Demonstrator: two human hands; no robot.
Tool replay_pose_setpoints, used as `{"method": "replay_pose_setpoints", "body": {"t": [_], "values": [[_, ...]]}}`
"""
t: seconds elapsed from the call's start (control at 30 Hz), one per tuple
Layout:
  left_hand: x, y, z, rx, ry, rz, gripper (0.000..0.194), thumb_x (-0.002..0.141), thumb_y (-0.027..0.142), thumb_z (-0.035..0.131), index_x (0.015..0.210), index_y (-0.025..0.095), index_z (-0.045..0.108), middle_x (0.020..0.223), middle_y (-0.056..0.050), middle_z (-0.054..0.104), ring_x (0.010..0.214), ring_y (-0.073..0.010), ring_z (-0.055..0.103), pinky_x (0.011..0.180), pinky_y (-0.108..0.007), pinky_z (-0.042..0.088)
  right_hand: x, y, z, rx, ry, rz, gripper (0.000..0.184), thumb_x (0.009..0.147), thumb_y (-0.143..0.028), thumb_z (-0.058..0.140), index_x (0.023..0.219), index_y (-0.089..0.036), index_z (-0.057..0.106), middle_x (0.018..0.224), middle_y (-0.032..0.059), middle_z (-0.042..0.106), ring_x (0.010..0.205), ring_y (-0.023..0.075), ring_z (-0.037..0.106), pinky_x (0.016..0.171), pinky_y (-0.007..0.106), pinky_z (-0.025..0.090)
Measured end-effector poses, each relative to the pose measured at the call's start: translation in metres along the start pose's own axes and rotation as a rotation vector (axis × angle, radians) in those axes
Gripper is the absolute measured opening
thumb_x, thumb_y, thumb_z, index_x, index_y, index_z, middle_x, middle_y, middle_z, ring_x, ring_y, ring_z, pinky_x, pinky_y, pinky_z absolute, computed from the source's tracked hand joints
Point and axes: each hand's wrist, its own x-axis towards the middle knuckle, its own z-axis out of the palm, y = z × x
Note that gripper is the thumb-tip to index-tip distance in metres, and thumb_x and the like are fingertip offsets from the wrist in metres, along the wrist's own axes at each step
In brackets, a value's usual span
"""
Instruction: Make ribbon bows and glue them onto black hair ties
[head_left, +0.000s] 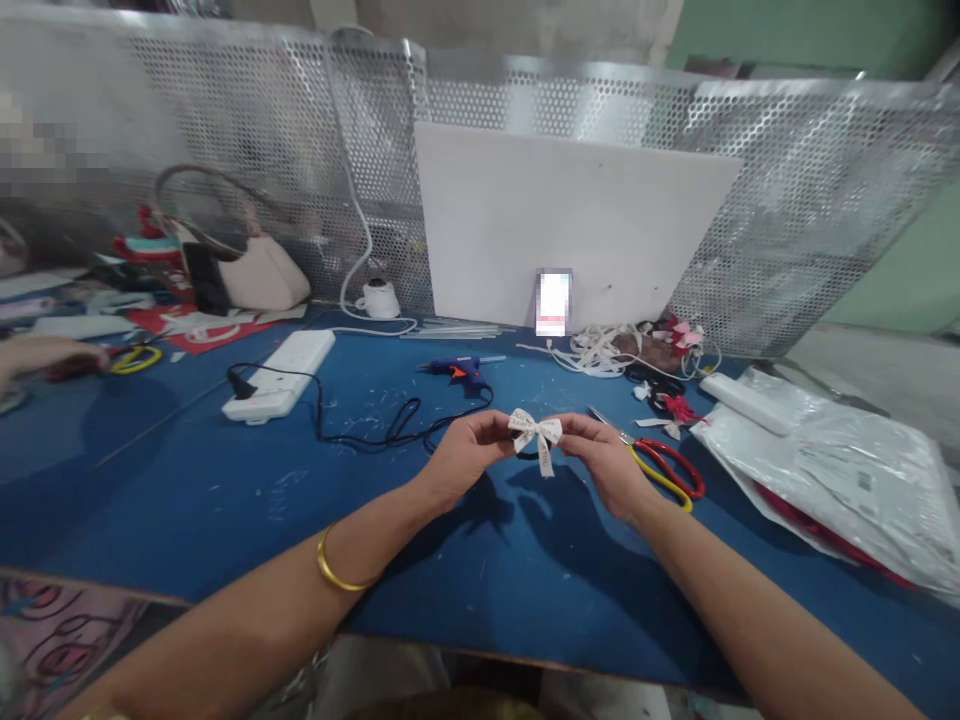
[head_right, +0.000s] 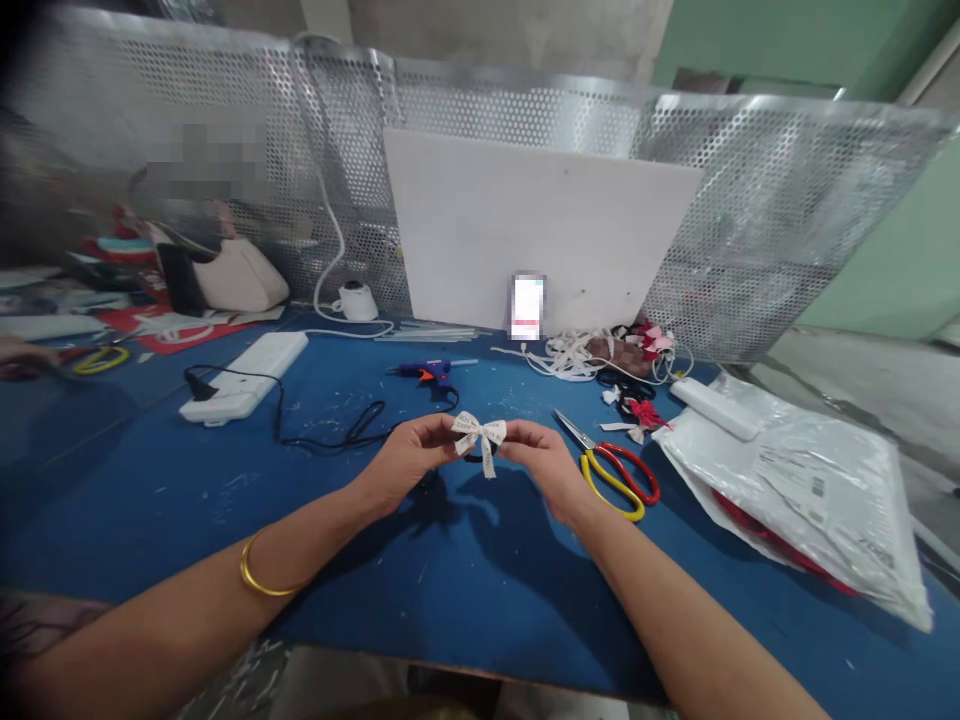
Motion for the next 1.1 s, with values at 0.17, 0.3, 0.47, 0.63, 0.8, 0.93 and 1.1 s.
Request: {"method": "replay_pose_setpoints", "body": {"t": [0.17, 0.3, 0.47, 0.63, 0.8, 0.93, 1.1], "values": [[0.002, -0.001, -0.001, -0.011, 0.028, 0.018, 0.018, 0.064, 0.022, 0.076, 0.077, 0.014, 0.067, 0.079, -0.001, 0.07, 0.077, -0.0136, 0.061, 0.082, -0.026, 0.045, -0.002, -0.002, 0.0, 0.024, -0.278, 0.016, 0.024, 0.068, -0.02, 0.067, 0.091, -0.019, 0.072, 0.084, 0.0023, 0.069, 0.079, 0.016, 0.058, 0.08, 0.031, 0.041], [0.003, -0.005, -0.004, 0.022, -0.002, -0.004, 0.018, 0.064, 0.022, 0.074, 0.08, 0.015, 0.068, 0.083, -0.002, 0.07, 0.079, -0.0143, 0.062, 0.084, -0.027, 0.044, -0.002, 0.002, 0.003, -0.003, -0.264, -0.009, 0.019, 0.07, -0.026, 0.069, 0.086, -0.018, 0.071, 0.079, 0.0024, 0.067, 0.07, 0.0139, 0.056, 0.075, 0.03, 0.042], [0.006, -0.009, -0.009, 0.191, 0.08, -0.073, 0.039, 0.061, 0.019, 0.071, 0.099, 0.015, 0.067, 0.096, -0.007, 0.07, 0.08, -0.0167, 0.063, 0.077, -0.03, 0.046, 0.007, 0.0, -0.007, -0.43, -0.21, -0.108, 0.02, 0.077, -0.036, 0.06, 0.072, -0.016, 0.06, 0.066, -0.0003, 0.057, 0.063, 0.0125, 0.052, 0.065, 0.026, 0.042], [0.006, -0.005, -0.011, 0.216, 0.105, -0.154, 0.04, 0.065, 0.03, 0.07, 0.102, 0.015, 0.065, 0.099, -0.009, 0.069, 0.079, -0.0172, 0.064, 0.069, -0.029, 0.046, 0.02, -0.018, -0.041, -0.988, -0.137, -0.162, 0.013, 0.073, -0.029, 0.06, 0.069, -0.017, 0.061, 0.069, -0.0003, 0.059, 0.065, 0.013, 0.05, 0.06, 0.024, 0.036], [0.002, -0.004, -0.007, 0.266, -0.026, -0.192, 0.031, 0.065, 0.034, 0.07, 0.09, 0.015, 0.068, 0.081, -0.005, 0.068, 0.071, -0.015, 0.061, 0.065, -0.026, 0.044, 0.044, -0.047, -0.092, -1.176, -0.15, -0.048, 0.004, 0.062, -0.019, 0.066, 0.066, -0.019, 0.068, 0.059, -0.0032, 0.062, 0.057, 0.0122, 0.053, 0.056, 0.022, 0.035], [0.0, -0.005, -0.003, 0.301, -0.103, -0.21, 0.023, 0.066, 0.031, 0.069, 0.083, 0.016, 0.069, 0.07, -0.003, 0.066, 0.067, -0.0147, 0.06, 0.062, -0.025, 0.042, 0.079, -0.079, -0.137, -1.323, 0.101, -0.014, 0.005, 0.063, -0.017, 0.067, 0.059, -0.018, 0.065, 0.059, -0.0008, 0.062, 0.064, 0.0157, 0.058, 0.06, 0.025, 0.037], [0.002, -0.006, -0.005, 0.278, -0.1, -0.199, 0.02, 0.066, 0.029, 0.068, 0.081, 0.016, 0.069, 0.072, -0.004, 0.068, 0.066, -0.0145, 0.059, 0.063, -0.026, 0.043, 0.115, -0.108, -0.181, -1.406, 0.546, -0.005, 0.018, 0.084, -0.029, 0.059, 0.084, -0.013, 0.067, 0.093, 0.0113, 0.066, 0.093, 0.0232, 0.058, 0.078, 0.035, 0.041]]}}
